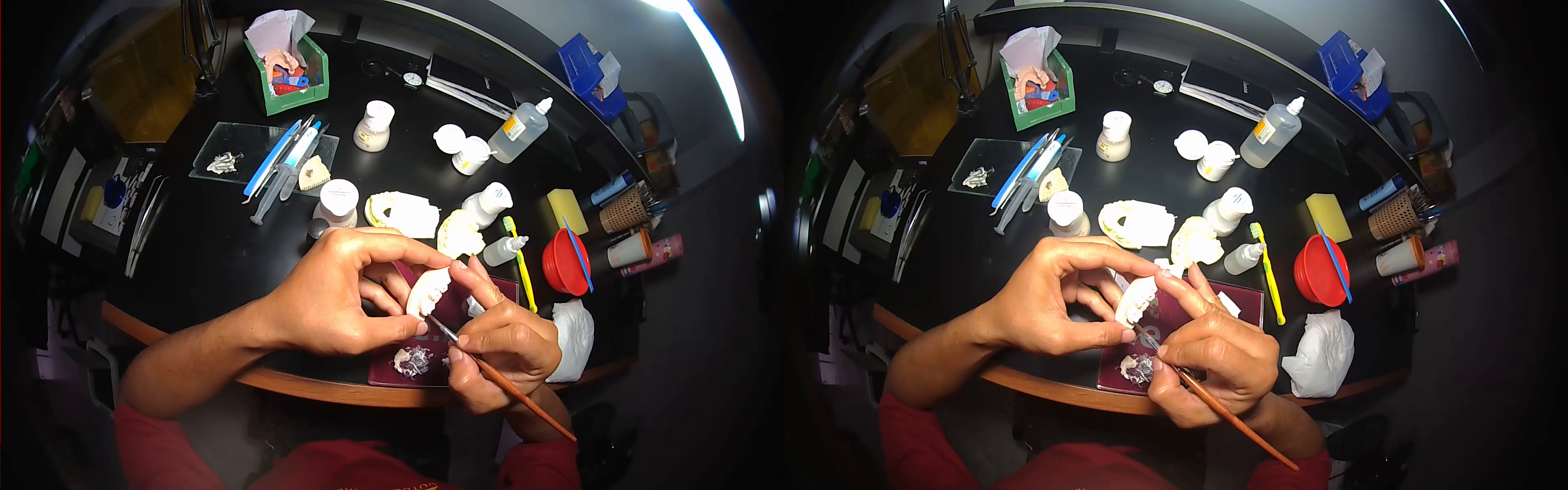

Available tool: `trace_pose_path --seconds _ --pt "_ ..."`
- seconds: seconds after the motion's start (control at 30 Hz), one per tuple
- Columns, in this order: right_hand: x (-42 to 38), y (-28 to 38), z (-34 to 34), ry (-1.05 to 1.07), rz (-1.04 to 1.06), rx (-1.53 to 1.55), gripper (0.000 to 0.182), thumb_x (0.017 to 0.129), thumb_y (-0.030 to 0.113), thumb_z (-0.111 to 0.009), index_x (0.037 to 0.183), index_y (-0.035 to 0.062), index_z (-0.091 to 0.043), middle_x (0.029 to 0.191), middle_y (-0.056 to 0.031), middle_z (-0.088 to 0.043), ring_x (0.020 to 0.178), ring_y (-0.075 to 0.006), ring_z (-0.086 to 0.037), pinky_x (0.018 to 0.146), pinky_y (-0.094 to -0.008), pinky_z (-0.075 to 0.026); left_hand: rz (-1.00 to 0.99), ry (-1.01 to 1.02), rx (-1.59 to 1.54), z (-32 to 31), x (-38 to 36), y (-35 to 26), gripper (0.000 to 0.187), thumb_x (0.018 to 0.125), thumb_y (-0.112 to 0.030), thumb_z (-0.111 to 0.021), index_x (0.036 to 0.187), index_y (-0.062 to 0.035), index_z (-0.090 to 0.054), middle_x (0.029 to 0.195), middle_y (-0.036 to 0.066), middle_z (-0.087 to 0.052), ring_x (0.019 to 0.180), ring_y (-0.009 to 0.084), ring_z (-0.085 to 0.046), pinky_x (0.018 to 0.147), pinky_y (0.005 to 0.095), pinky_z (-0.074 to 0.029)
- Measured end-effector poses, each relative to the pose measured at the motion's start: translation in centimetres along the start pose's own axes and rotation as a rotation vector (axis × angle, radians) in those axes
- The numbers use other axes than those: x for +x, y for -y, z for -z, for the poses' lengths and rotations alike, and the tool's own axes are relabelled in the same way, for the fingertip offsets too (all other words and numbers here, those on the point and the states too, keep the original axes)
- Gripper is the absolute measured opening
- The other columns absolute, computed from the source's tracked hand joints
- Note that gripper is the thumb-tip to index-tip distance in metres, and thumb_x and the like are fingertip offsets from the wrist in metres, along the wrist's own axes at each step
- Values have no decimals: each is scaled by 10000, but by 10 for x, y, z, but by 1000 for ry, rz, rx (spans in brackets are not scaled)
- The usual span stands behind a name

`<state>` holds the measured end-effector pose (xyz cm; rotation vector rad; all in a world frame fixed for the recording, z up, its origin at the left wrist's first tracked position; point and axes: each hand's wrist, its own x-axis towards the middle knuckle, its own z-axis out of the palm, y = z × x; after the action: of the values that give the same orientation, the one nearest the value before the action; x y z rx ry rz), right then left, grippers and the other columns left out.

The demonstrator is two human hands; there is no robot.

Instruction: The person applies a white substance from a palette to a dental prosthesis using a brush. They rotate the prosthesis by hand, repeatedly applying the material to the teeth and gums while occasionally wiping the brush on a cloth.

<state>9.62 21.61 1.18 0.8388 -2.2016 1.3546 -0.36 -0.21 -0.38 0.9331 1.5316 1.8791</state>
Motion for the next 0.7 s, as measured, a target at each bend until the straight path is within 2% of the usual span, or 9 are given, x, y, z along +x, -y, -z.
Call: trace_pose_path --seconds 0.3,0.4,0.47,0.53,0.6,0.63,0.7 --pt "1 0 4 3 -11 38 189 769 -83 -675 930 8 -633 768 -113 -667 1161 -502 -683 1177 -686 -326 53 23 -94 0 0 -2 543 821 132 -784 1336 125 -611 1185 187 -669 981 219 -757 810 272 -663" --pt "2 1 4 -19 3 -14 173 802 -69 -657 947 14 -611 768 -99 -650 1028 -393 -736 1167 -682 -361 88 35 -91 1 0 -1 544 823 116 -803 1331 133 -610 1153 184 -694 986 214 -755 809 274 -663" --pt "0 -2 2 -96 -23 93 170 775 -72 -675 930 -9 -645 773 -114 -667 1019 -400 -747 1131 -679 -398 98 36 -72 2 0 0 545 819 99 -823 1321 135 -615 1125 183 -711 982 210 -756 813 275 -663" --pt "-3 -4 0 -165 -44 154 176 766 -83 -677 930 -22 -659 782 -123 -670 942 -344 -741 1103 -679 -434 95 31 -58 2 0 0 548 811 79 -847 1308 134 -622 1096 184 -729 972 205 -758 816 276 -662" --pt "-4 -4 -2 -225 -60 169 187 776 -102 -662 947 -27 -654 796 -126 -660 797 -225 -717 1081 -681 -468 105 13 -56 2 0 -2 547 801 60 -867 1289 134 -631 1075 187 -739 957 201 -761 817 276 -661" --pt "0 -7 -1 -206 9 143 205 785 -113 -658 973 -31 -650 815 -123 -658 690 -136 -623 1072 -684 -482 110 3 -56 1 1 -2 547 797 50 -878 1280 134 -636 1065 188 -745 950 199 -762 817 276 -660" --pt "0 -6 0 -197 -10 137 204 781 -113 -658 967 -30 -654 813 -123 -656 700 -146 -638 1073 -685 -480 131 9 -67 2 0 -4 544 790 43 -887 1267 132 -642 1050 185 -749 941 196 -763 809 276 -660"
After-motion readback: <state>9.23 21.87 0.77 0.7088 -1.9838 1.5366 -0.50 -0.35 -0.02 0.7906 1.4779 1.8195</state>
